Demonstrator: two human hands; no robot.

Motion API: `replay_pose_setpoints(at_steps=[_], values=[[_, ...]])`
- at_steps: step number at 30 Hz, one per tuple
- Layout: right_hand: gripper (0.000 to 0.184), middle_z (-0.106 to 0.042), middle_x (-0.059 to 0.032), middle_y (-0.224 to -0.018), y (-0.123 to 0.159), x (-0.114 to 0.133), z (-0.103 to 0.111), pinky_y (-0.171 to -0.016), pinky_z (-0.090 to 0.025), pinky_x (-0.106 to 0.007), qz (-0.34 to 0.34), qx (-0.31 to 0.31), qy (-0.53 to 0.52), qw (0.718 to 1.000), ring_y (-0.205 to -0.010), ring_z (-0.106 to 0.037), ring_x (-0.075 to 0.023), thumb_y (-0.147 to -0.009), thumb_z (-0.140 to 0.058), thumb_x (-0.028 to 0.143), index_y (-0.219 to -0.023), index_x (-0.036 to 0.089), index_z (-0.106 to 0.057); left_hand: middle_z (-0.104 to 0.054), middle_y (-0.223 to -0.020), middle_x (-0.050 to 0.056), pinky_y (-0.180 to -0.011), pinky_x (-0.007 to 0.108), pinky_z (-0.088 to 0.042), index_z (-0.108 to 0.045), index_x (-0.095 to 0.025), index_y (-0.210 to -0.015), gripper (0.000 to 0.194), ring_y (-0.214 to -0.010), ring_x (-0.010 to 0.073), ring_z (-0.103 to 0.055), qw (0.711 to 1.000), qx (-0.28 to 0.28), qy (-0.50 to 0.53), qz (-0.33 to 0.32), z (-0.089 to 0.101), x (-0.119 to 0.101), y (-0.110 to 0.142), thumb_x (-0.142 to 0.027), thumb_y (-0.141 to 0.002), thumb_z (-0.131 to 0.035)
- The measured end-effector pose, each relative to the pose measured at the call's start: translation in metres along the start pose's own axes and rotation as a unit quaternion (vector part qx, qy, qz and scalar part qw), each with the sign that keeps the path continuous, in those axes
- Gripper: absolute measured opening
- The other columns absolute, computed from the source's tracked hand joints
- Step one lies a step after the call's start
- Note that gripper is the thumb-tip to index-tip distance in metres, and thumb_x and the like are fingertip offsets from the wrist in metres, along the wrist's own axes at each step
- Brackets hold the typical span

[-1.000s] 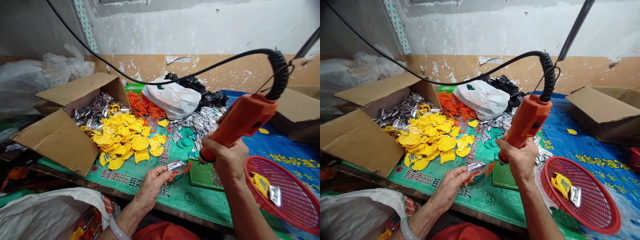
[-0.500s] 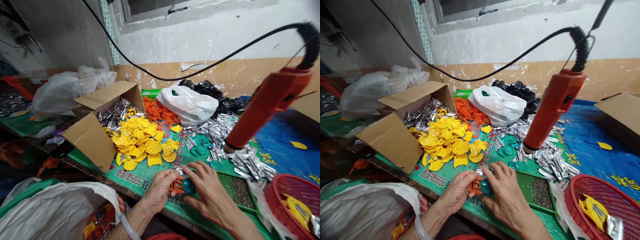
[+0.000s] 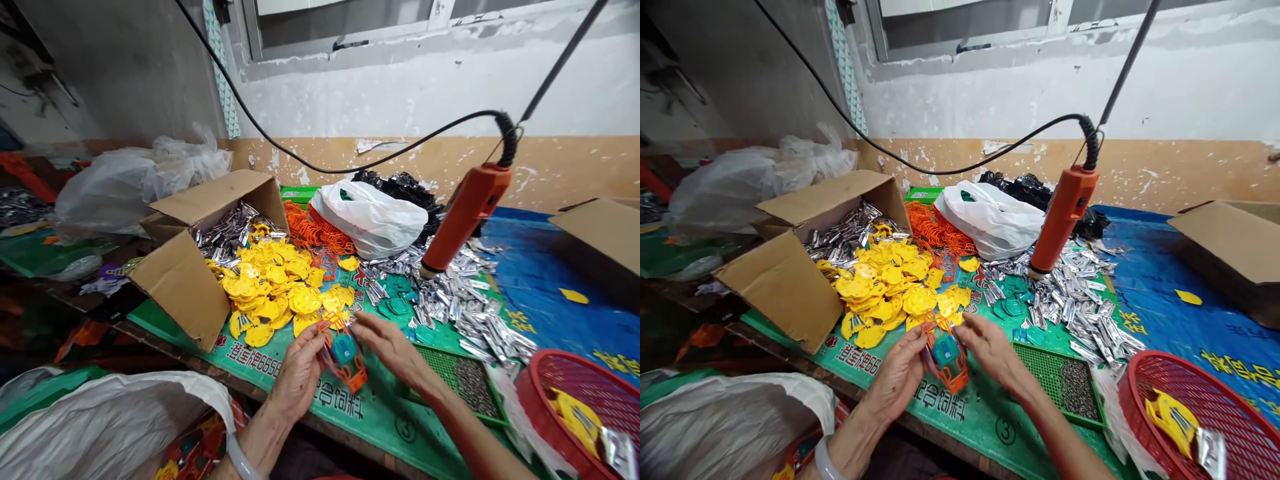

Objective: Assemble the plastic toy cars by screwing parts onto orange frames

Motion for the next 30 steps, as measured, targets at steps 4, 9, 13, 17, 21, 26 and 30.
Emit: replay_pose_setpoints(at_steps=[4, 9, 13, 17, 21, 26, 30], values=[[0.032, -0.06, -0.0142, -0.119, -0.046, -0.013, -0.003, -0.092, -0.045, -0.04, 0.012, 0.011, 0.114, 0.993, -0.111, -0.055, -0.0266, -0.089, -0.045, 0.014, -0.117, 0.016, -0.061, -0.073, -0.085, 0.006, -0.075, 0.025, -0.049, -0.073, -0.013, -0.09, 0.021, -0.081, 0.017, -0.065, 1.0, -0.006, -0.012, -0.018, 0.003, -0.008, 0.001, -0.023, -0.071, -0.073], [0.019, -0.061, -0.0079, -0.116, -0.071, -0.002, -0.032, -0.092, -0.046, -0.045, 0.061, 0.074, 0.236, 0.967, -0.109, -0.056, -0.023, -0.09, -0.057, 0.026, -0.105, 0.016, -0.062, -0.074, -0.083, 0.006, -0.072, 0.023, -0.05, -0.073, -0.012, -0.087, 0.024, -0.076, 0.0157, -0.066, 1.0, -0.021, -0.021, 0.006, 0.006, -0.009, 0.002, -0.022, -0.066, -0.076], [0.017, -0.059, -0.0103, -0.117, -0.064, 0.01, -0.026, -0.091, -0.046, -0.047, 0.07, 0.071, 0.3, 0.949, -0.111, -0.055, -0.0255, -0.092, -0.051, 0.02, -0.104, 0.014, -0.062, -0.074, -0.082, 0.006, -0.069, 0.025, -0.051, -0.072, -0.013, -0.088, 0.032, -0.072, 0.0166, -0.066, 0.992, -0.077, -0.094, -0.018, 0.02, -0.024, 0.002, -0.029, -0.061, -0.079], [0.021, -0.059, -0.0146, -0.111, -0.031, 0.029, -0.01, -0.07, -0.049, -0.036, 0.087, 0.057, 0.316, 0.943, -0.092, -0.061, -0.0253, -0.089, -0.044, 0.012, -0.1, 0.016, -0.061, -0.074, -0.089, 0.007, -0.078, 0.032, -0.052, -0.071, -0.015, -0.094, 0.03, -0.083, 0.0214, -0.067, 0.915, -0.137, -0.338, -0.173, 0.024, -0.063, 0.005, -0.034, -0.071, -0.068], [0.016, -0.062, -0.0075, -0.096, 0.009, 0.052, -0.004, -0.057, -0.042, -0.028, 0.126, 0.031, 0.286, 0.949, -0.071, -0.059, -0.0186, -0.083, -0.049, 0.01, -0.09, 0.019, -0.06, -0.071, -0.095, 0.01, -0.083, 0.033, -0.051, -0.071, -0.015, -0.101, 0.026, -0.09, 0.0223, -0.066, 0.774, -0.046, -0.529, -0.346, -0.018, -0.067, 0.017, -0.025, -0.082, -0.055], [0.019, -0.06, -0.0081, -0.084, 0.029, 0.046, 0.009, -0.052, -0.039, -0.025, 0.097, -0.106, 0.218, 0.965, -0.061, -0.054, -0.0156, -0.077, -0.044, 0.002, -0.083, 0.016, -0.056, -0.069, -0.09, 0.011, -0.077, 0.03, -0.054, -0.067, -0.011, -0.11, 0.032, -0.085, 0.0195, -0.066, 0.743, 0.046, -0.575, -0.341, -0.051, -0.031, 0.023, -0.017, -0.091, -0.042], [0.022, -0.059, -0.0091, -0.088, 0.039, 0.037, 0.015, -0.063, -0.049, -0.027, 0.109, -0.222, 0.119, 0.962, -0.076, -0.058, -0.0176, -0.081, -0.038, 0.002, -0.083, 0.017, -0.054, -0.068, -0.103, 0.014, -0.087, 0.033, -0.052, -0.063, -0.01, -0.117, 0.033, -0.097, 0.0211, -0.065, 0.752, 0.097, -0.563, -0.329, -0.06, -0.022, 0.026, -0.017, -0.087, -0.05]])
Point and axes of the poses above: each hand's wrist, its own y-axis away from the middle knuckle, its own z-axis out of the back of the hand, x = y × z, the point moved 8 cm from there along -y, towards the middle knuckle
